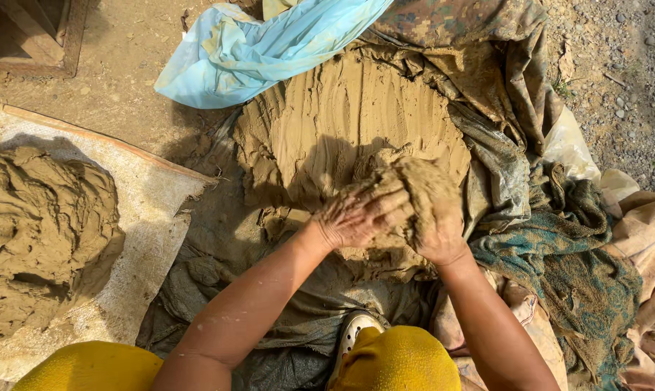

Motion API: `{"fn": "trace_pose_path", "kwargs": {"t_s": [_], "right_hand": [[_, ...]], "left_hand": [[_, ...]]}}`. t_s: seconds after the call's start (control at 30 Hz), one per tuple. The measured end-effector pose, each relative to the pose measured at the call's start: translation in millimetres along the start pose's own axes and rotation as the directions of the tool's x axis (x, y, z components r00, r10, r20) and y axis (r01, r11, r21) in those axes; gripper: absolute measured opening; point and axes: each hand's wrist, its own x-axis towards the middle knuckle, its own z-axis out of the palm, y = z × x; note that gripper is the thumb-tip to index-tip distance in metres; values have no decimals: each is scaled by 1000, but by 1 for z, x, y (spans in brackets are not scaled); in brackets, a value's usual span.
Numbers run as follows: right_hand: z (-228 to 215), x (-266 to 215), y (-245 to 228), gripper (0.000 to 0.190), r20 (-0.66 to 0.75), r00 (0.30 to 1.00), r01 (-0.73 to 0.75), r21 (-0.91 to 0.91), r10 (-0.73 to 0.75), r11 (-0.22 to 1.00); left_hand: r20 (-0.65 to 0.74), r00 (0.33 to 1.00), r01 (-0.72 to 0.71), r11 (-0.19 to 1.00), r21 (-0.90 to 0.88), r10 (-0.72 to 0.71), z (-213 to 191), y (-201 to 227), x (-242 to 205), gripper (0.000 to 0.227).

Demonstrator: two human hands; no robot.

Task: The person kneads and pulls pieces from a large mound of clay on a tarp, placing the pieces onto a separate square cloth.

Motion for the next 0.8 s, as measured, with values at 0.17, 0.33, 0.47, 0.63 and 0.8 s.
{"fn": "trace_pose_path", "kwargs": {"t_s": [0.17,0.33,0.47,0.63,0.8], "right_hand": [[19,-68,19,92,483,823,2,-528,298,849],[-18,-74,90,96,285,746,-647,92,602,757],[48,-89,132,134,428,836,-502,343,344,794],[62,-81,109,131,488,599,-691,-87,635,718],[80,-54,127,78,471,43,-855,473,881,-212]], "left_hand": [[459,789,378,912,161,-408,8,-5,-46,83],[410,456,851,523,60,-790,13,-26,-24,101],[393,566,713,670,208,-724,60,-50,-22,116],[423,613,704,704,90,-667,100,-70,-48,106],[359,610,763,645,-29,-706,128,-101,-58,97]]}}
